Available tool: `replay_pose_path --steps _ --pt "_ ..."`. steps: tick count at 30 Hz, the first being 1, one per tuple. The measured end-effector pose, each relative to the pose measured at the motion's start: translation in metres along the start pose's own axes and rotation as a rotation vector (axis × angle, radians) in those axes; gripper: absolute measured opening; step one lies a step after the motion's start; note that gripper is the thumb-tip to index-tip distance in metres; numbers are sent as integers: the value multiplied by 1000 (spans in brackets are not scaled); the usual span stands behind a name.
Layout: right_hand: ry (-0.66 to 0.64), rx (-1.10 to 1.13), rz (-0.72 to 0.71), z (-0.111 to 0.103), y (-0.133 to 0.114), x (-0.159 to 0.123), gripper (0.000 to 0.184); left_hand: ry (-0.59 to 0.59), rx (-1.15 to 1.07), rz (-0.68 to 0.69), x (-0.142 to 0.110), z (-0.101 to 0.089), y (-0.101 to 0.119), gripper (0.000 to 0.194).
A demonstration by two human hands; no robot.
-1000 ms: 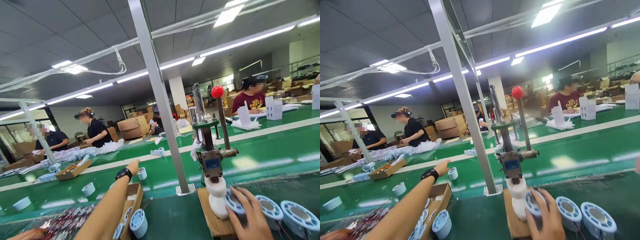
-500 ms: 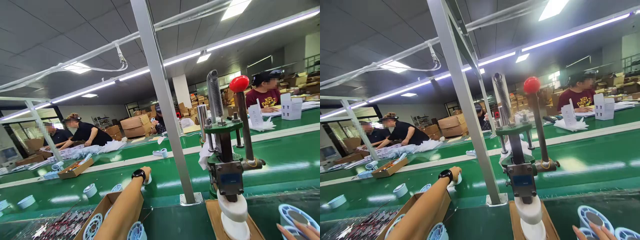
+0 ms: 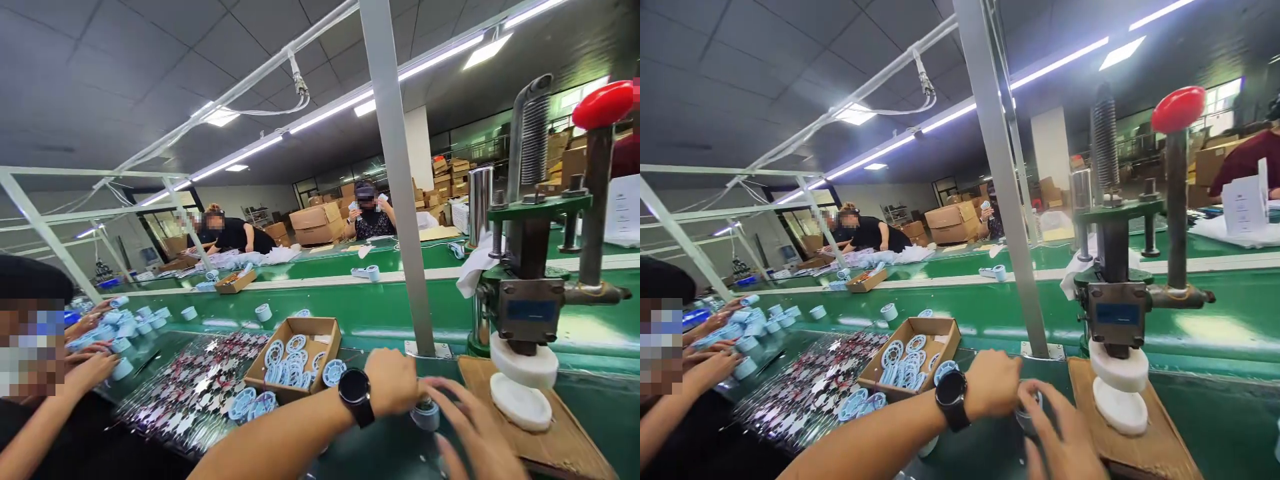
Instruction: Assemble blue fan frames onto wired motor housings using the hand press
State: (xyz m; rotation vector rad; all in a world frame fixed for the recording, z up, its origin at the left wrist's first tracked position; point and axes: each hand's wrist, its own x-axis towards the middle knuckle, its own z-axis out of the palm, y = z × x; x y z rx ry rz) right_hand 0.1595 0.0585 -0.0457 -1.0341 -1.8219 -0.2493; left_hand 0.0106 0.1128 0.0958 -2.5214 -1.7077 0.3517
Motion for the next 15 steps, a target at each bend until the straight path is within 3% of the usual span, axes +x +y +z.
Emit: replay_pose_path --steps 2,4,7,9,11,15 --pt "33 -77 -61 28 -32 19 51 32 18 -75 0 -13 -34 52" --pt "90 -142 -107 45 -45 28 41 50 45 -203 -1 -27 -84 40" --pt "86 -120 -178 52 -41 21 36 4 65 -381 -11 -37 -159 30" --pt "65 -99 -149 51 -33 12 45 -54 60 -452 -19 -29 -192 30" --pt "27 -118 -99 51 -25 4 52 -100 46 -493 -25 -12 -208 30" --pt "-89 -89 -24 55 -18 -5 50 -84 3 -545 -18 15 -213 31"
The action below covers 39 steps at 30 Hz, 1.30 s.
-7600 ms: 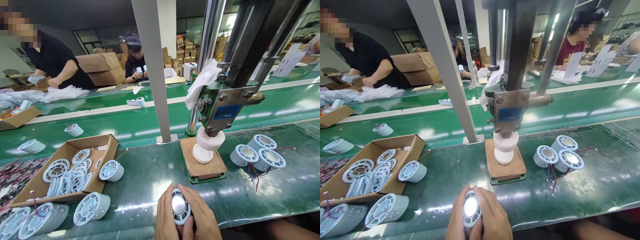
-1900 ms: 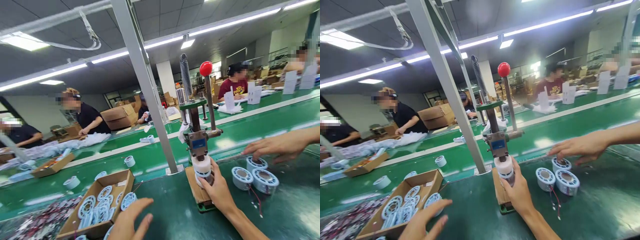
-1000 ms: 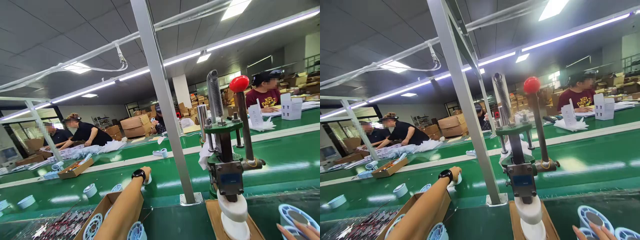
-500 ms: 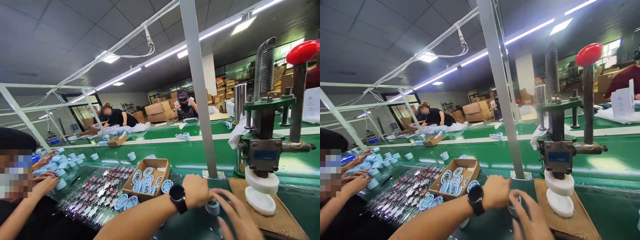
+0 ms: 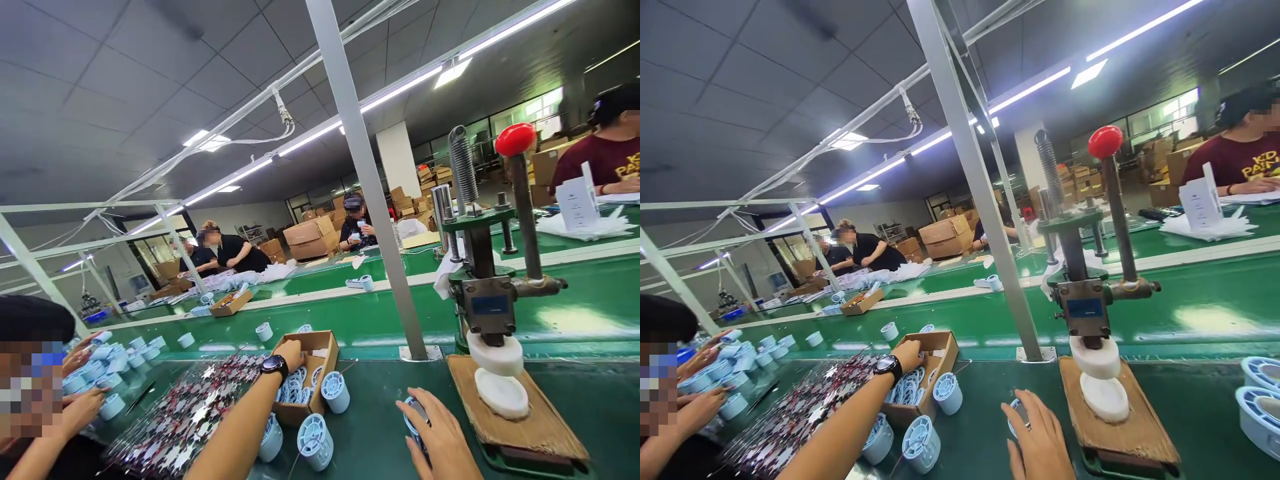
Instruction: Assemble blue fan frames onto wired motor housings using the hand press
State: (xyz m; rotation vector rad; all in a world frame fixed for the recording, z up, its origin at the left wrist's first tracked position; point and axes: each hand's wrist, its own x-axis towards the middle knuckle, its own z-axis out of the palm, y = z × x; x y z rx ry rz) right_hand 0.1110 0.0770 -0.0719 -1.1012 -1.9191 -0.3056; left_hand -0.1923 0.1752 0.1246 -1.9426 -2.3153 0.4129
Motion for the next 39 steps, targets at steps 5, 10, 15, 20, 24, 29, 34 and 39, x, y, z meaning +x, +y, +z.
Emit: replay_pose_path --steps 5,10,15,20,24,29,34,39 --pt "-30 176 178 4 -8 -1 46 165 -141 -29 8 -28 1 29" --pt "-105 313 400 -18 -20 5 46 332 -353 176 -49 -45 26 27" --pt "-228 393 430 -57 -8 -1 46 270 -780 457 -130 40 108 29" --pt "-269 362 348 -81 3 -28 46 382 -710 417 -138 108 156 36" --pt "-256 300 285 -89 6 -43 46 247 -656 544 -133 108 144 42" --pt "-220 287 213 -92 6 -42 47 182 -579 626 -139 103 140 67" --pt "-118 271 366 -91 -2 -40 55 204 -729 496 -142 104 153 53" --pt "-121 300 413 -91 -3 -40 72 300 -980 704 -157 89 170 74"
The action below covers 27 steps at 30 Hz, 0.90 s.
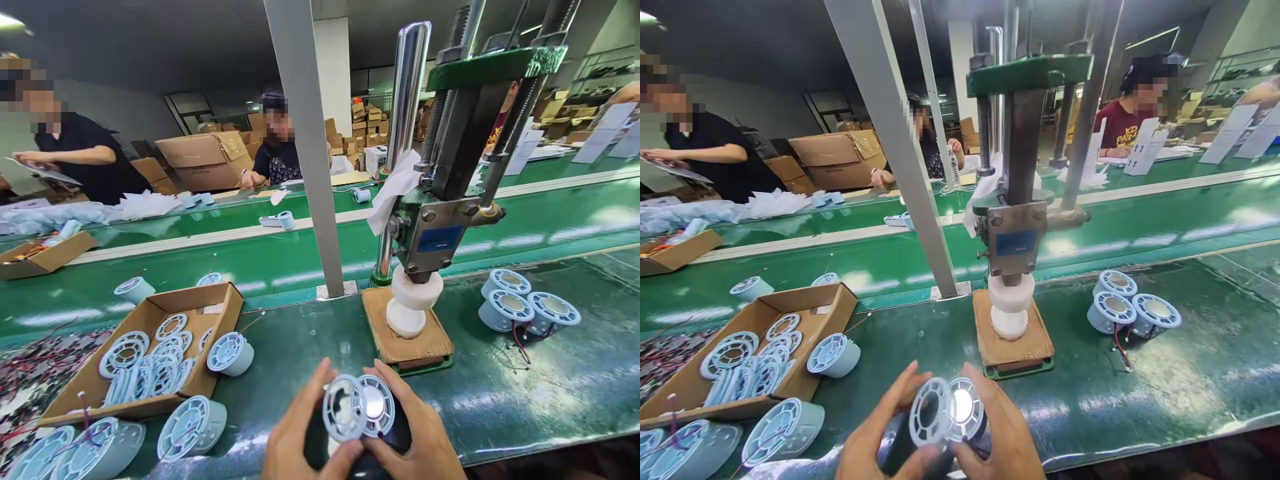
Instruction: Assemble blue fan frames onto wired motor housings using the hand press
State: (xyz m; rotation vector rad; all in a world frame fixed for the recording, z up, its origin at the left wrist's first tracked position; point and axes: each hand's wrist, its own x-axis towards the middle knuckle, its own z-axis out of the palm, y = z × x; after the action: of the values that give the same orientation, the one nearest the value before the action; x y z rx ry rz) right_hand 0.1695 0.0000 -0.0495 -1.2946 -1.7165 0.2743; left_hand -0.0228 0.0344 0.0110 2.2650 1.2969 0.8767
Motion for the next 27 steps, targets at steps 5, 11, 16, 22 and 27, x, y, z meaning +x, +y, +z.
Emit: replay_pose_path --steps 5,11,16,22,27 --pt "1 37 -25 -1 4 2 77 -64 116 223 15 11 29 84" --pt "15 100 13 5 6 0 76 -74 120 140 16 20 29 80" --pt "-9 206 140 3 2 1 84 46 0 12 9 33 32 64" --pt "-60 193 165 6 1 0 79 120 -82 -78 5 44 37 59" --pt "-388 -129 10 -39 -15 26 73 154 -105 -154 2 57 36 65"
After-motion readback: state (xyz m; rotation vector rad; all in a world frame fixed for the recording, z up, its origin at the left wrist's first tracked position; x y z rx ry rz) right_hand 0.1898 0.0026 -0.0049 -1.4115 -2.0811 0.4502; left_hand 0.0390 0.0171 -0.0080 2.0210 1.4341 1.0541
